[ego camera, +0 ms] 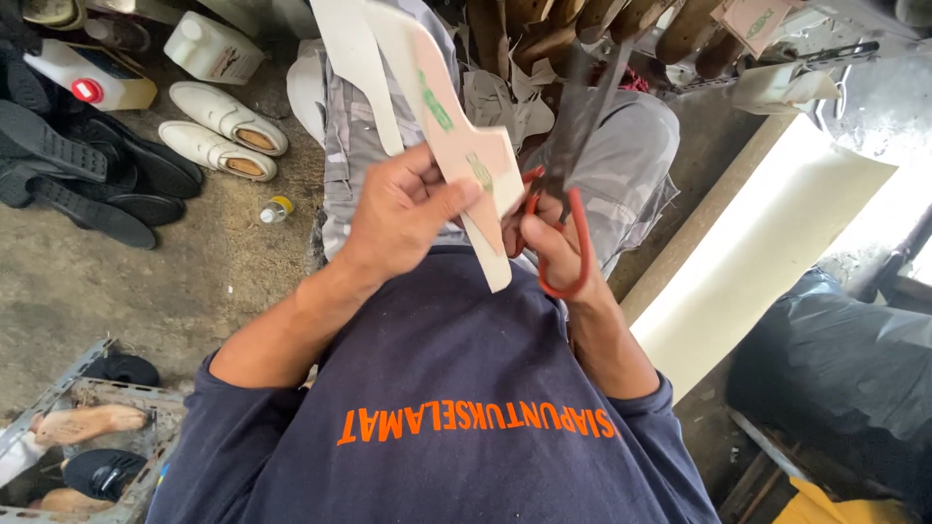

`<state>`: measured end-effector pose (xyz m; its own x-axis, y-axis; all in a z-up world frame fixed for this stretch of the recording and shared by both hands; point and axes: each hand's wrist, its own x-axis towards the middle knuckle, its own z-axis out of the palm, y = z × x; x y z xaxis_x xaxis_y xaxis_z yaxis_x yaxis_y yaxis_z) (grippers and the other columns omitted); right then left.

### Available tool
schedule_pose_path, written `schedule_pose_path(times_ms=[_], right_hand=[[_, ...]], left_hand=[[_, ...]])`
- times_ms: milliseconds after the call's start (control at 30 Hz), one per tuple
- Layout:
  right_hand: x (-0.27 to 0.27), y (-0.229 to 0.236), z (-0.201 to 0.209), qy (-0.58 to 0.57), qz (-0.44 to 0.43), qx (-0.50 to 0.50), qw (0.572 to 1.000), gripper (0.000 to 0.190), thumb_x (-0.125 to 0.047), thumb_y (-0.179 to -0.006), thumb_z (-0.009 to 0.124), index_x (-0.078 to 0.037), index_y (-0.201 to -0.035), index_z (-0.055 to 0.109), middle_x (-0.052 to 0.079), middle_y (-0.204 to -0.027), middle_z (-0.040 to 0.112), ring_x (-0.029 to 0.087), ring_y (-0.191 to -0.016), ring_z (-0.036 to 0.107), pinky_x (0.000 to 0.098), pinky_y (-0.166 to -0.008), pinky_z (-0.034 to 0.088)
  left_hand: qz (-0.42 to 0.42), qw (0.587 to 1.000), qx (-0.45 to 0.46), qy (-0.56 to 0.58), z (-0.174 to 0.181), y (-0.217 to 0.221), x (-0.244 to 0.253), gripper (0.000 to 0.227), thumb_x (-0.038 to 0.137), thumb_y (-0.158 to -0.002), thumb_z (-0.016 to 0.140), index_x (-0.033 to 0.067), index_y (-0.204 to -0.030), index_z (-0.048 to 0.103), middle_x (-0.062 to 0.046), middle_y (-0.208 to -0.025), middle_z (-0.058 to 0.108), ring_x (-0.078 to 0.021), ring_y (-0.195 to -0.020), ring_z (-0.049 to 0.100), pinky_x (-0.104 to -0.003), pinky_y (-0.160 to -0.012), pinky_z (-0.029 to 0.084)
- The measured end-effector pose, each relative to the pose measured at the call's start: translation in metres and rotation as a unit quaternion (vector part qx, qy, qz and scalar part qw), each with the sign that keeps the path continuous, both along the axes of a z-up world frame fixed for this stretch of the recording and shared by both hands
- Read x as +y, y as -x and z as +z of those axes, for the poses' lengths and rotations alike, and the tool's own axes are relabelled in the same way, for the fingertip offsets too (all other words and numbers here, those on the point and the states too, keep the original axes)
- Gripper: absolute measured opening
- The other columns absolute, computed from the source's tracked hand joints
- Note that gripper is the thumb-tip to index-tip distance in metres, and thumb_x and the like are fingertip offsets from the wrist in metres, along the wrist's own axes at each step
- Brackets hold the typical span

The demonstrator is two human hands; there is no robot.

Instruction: The person uses red-handled scissors to cut a white, shoe-shaped piece of material. They trim the edges and cut out a central section, then place the cut piece on a shelf.

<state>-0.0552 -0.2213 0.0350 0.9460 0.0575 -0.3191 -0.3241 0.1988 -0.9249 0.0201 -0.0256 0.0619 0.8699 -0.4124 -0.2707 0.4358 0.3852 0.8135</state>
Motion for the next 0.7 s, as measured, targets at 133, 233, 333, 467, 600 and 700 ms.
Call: schedule_pose_path(times_ms=[133, 233, 333, 467, 600, 700], right_hand=[[-0.013, 0.017, 0.008, 0.02, 0.166, -0.029, 0.986, 0.044, -0.038, -0.091, 0.076, -0.002, -0.112, 0.062, 0.009, -0.092, 0.063, 0.019, -0.087, 0.06, 0.0334, -0.08, 0.048], [-0.006, 0.019, 0.03, 0.129, 0.192, -0.117, 0.966, 0.032, -0.027, -0.094, 0.072, 0.003, -0.102, 0.063, 0.017, -0.075, 0.059, 0.029, -0.066, 0.059, 0.0391, -0.06, 0.049], [0.0, 0.021, 0.041, 0.139, 0.17, -0.116, 0.969, 0.026, -0.026, -0.096, 0.069, 0.0, -0.096, 0.065, 0.013, -0.075, 0.059, 0.026, -0.064, 0.06, 0.0357, -0.059, 0.049], [-0.001, 0.031, 0.034, 0.154, 0.14, -0.119, 0.971, 0.022, -0.023, -0.091, 0.073, -0.002, -0.095, 0.067, 0.009, -0.07, 0.054, 0.023, -0.06, 0.058, 0.0322, -0.056, 0.047], [0.001, 0.027, 0.044, 0.16, 0.141, -0.127, 0.969, 0.022, -0.024, -0.091, 0.074, -0.003, -0.092, 0.065, 0.008, -0.07, 0.053, 0.022, -0.059, 0.056, 0.0317, -0.055, 0.044], [0.001, 0.027, 0.046, 0.165, 0.141, -0.147, 0.965, 0.024, -0.024, -0.093, 0.071, -0.005, -0.086, 0.059, 0.009, -0.068, 0.05, 0.023, -0.057, 0.056, 0.0329, -0.054, 0.044]], left_hand=[[0.026, 0.999, -0.02, 0.003, 0.01, -0.014, 0.002, 0.015, -0.001, -0.096, 0.072, -0.0063, -0.108, 0.063, -0.012, -0.081, 0.067, -0.02, -0.073, 0.076, -0.033, -0.063, 0.068], [0.036, 0.998, -0.046, 0.002, 0.004, -0.012, -0.004, 0.015, -0.002, -0.096, 0.072, -0.0069, -0.107, 0.063, -0.015, -0.082, 0.066, -0.0224, -0.073, 0.077, -0.036, -0.064, 0.069], [0.042, 0.997, -0.064, -0.002, 0.009, -0.009, -0.008, 0.015, -0.003, -0.096, 0.072, -0.0078, -0.107, 0.063, -0.018, -0.082, 0.066, -0.0248, -0.073, 0.077, -0.038, -0.065, 0.069], [0.048, 0.996, -0.07, -0.016, 0.01, -0.005, -0.012, 0.015, -0.001, -0.096, 0.073, -0.0061, -0.106, 0.063, -0.015, -0.08, 0.064, -0.0202, -0.071, 0.075, -0.035, -0.065, 0.069], [0.056, 0.994, -0.091, -0.024, 0.021, -0.002, -0.014, 0.016, 0.0, -0.096, 0.073, -0.0063, -0.107, 0.063, -0.015, -0.08, 0.063, -0.0206, -0.071, 0.074, -0.036, -0.065, 0.069], [0.059, 0.993, -0.099, -0.031, 0.018, 0.001, -0.013, 0.016, 0.0, -0.096, 0.073, -0.0052, -0.107, 0.063, -0.015, -0.081, 0.063, -0.0202, -0.071, 0.074, -0.037, -0.064, 0.069]])
